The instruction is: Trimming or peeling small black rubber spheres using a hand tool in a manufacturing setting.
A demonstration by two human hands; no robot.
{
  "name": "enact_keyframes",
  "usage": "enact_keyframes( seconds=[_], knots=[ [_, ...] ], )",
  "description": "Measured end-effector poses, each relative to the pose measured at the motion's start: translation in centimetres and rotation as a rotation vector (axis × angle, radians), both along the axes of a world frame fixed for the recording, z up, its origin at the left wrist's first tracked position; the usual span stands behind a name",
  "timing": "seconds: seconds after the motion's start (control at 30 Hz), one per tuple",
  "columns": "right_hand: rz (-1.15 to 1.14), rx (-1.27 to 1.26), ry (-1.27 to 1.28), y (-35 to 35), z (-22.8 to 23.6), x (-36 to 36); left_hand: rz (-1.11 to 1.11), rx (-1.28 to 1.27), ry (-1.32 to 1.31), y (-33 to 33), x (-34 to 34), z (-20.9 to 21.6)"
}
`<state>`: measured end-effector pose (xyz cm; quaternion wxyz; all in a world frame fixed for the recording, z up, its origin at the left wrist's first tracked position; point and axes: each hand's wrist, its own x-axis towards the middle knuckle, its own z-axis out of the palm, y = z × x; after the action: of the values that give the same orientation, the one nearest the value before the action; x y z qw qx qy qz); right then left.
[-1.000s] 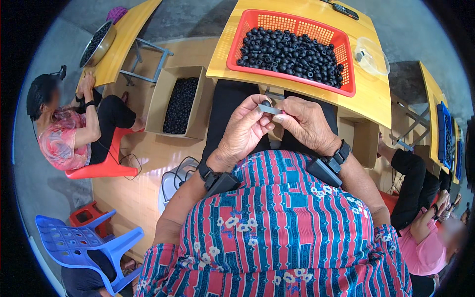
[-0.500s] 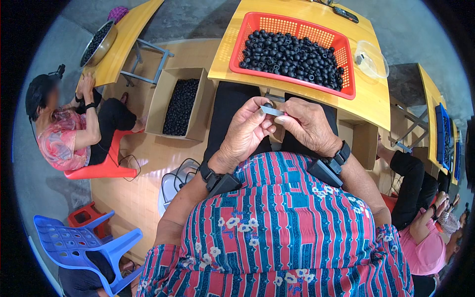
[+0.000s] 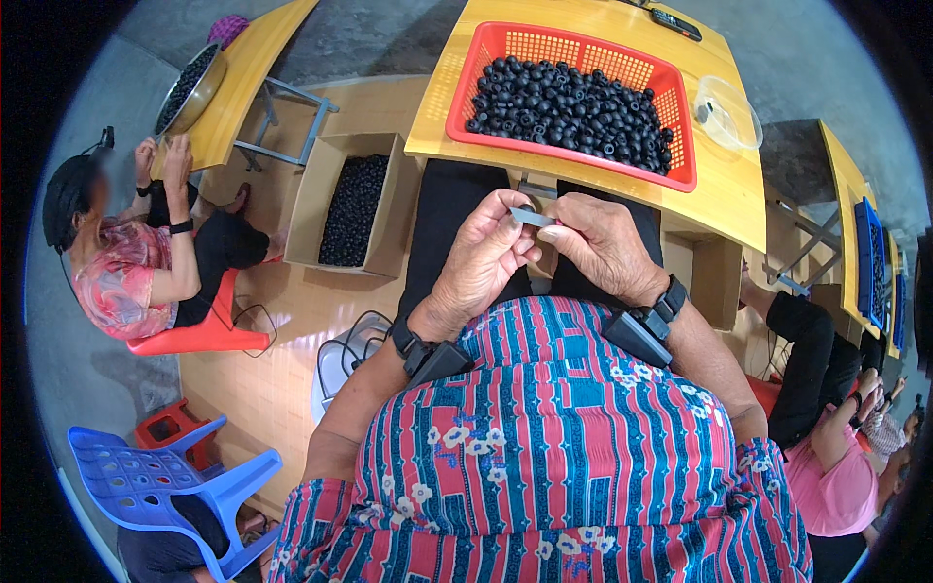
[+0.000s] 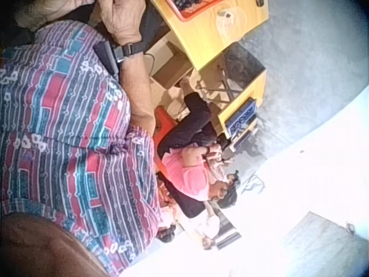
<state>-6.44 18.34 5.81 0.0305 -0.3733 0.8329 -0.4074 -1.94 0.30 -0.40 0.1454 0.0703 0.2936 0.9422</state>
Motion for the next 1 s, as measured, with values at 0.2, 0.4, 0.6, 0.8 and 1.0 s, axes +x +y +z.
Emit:
enact_keyframes(
  seconds=[0.2,0.4,0.6,0.8,1.0],
  knots=[
    [-0.119,-0.013,-0.144,0.3,-1.0,-0.1,0.055,-0.059,-0.075,0.6,0.3,1.0],
    [-0.172,-0.196,-0.289,0.7,-1.4,-0.1,0.016,0.034,-0.048,0.4,0.4,1.1],
    [-0.186,-0.361,-0.389,-0.7,-0.8,0.8,0.026,0.042,-0.064,0.5,0.4,1.0],
    [-0.116,-0.362,-0.211,-1.0,-0.8,0.6,0.057,-0.018,-0.165,1.2,0.5,1.6],
    [-0.167,-0.266,-0.076,-0.9,-0.7,0.5,0.003,0.089,-0.206,1.3,0.3,0.9]
  ],
)
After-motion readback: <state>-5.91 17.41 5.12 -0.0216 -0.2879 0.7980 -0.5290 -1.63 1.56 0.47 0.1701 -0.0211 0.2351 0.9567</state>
